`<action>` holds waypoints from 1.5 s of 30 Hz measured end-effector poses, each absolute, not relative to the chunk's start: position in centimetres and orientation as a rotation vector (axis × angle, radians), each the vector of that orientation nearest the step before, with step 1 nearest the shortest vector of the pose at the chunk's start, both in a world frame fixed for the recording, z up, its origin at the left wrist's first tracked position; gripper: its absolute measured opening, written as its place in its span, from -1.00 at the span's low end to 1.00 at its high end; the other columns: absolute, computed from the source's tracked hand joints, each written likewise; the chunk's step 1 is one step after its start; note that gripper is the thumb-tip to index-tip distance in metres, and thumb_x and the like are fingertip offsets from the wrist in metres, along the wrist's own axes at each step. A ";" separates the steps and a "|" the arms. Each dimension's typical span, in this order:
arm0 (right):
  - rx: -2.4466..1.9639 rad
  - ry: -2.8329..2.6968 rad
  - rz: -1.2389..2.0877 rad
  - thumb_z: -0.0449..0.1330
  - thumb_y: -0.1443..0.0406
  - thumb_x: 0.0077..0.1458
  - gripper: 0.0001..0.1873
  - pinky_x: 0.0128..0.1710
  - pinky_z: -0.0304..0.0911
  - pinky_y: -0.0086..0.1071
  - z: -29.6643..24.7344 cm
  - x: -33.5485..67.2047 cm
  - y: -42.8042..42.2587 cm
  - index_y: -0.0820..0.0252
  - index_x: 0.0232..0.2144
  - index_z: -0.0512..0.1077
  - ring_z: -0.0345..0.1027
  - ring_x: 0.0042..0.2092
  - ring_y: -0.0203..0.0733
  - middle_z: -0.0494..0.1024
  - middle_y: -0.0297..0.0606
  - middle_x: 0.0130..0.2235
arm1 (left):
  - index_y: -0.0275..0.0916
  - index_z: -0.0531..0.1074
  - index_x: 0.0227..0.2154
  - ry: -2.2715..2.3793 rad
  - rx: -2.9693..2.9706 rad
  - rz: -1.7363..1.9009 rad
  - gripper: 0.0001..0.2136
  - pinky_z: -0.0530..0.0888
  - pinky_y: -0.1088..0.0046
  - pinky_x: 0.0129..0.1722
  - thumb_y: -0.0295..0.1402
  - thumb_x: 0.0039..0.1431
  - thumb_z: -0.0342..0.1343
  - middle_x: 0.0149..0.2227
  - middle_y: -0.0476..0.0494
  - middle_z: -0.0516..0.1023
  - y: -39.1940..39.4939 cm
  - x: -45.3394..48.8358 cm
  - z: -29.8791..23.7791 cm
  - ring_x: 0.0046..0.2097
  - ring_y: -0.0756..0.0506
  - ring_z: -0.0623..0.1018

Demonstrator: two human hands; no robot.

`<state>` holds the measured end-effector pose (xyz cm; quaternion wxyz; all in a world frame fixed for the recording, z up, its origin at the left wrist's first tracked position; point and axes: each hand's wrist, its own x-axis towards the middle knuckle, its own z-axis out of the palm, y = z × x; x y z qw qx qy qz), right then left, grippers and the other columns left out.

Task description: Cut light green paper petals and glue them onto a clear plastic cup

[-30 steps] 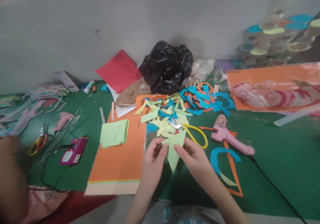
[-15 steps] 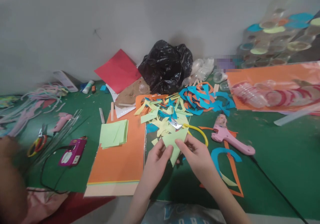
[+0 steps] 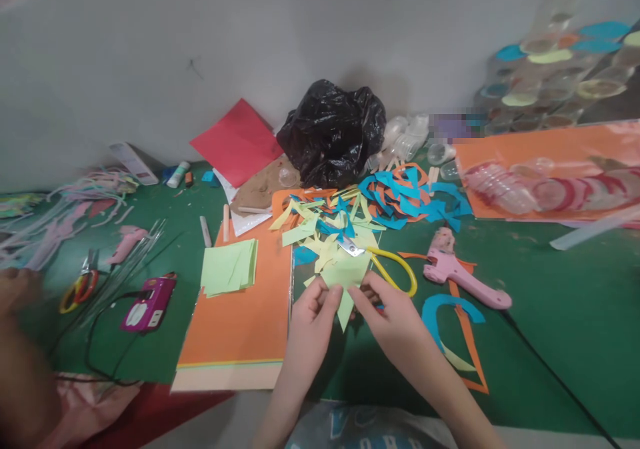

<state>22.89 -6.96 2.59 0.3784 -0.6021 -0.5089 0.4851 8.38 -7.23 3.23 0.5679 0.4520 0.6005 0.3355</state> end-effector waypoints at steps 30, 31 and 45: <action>-1.388 -1.167 1.323 0.19 0.07 0.18 -0.73 -0.24 0.41 -0.44 2.2 23.6 -8.8 0.06 -0.23 0.58 0.48 -0.17 -0.17 0.59 -0.21 -0.13 | -0.14 0.54 -0.24 1.349 1.051 1.033 -0.81 0.41 0.50 -0.17 -0.24 0.31 0.04 -0.23 -0.05 0.54 -7.9 7.3 3.7 -0.23 -0.02 0.47; -1.383 -1.171 1.321 0.21 0.07 0.18 -0.73 -0.19 0.43 -0.43 2.1 23.6 -8.8 0.07 -0.23 0.58 0.49 -0.15 -0.16 0.59 -0.19 -0.13 | -0.14 0.52 -0.23 1.339 1.039 1.031 -0.82 0.41 0.51 -0.18 -0.22 0.30 0.06 -0.24 -0.05 0.52 -7.9 7.5 3.8 -0.24 -0.01 0.46; -1.256 -1.038 1.335 0.27 -0.02 0.12 -0.52 -0.42 0.44 -0.37 2.0 22.7 -8.2 0.10 -0.03 0.39 0.42 -0.37 -0.24 0.53 -0.21 -0.27 | -0.17 0.22 -0.13 1.110 0.796 0.935 -0.72 0.50 0.47 -0.29 -0.11 0.28 0.11 -0.33 0.05 0.40 -8.0 9.3 3.3 -0.40 0.04 0.48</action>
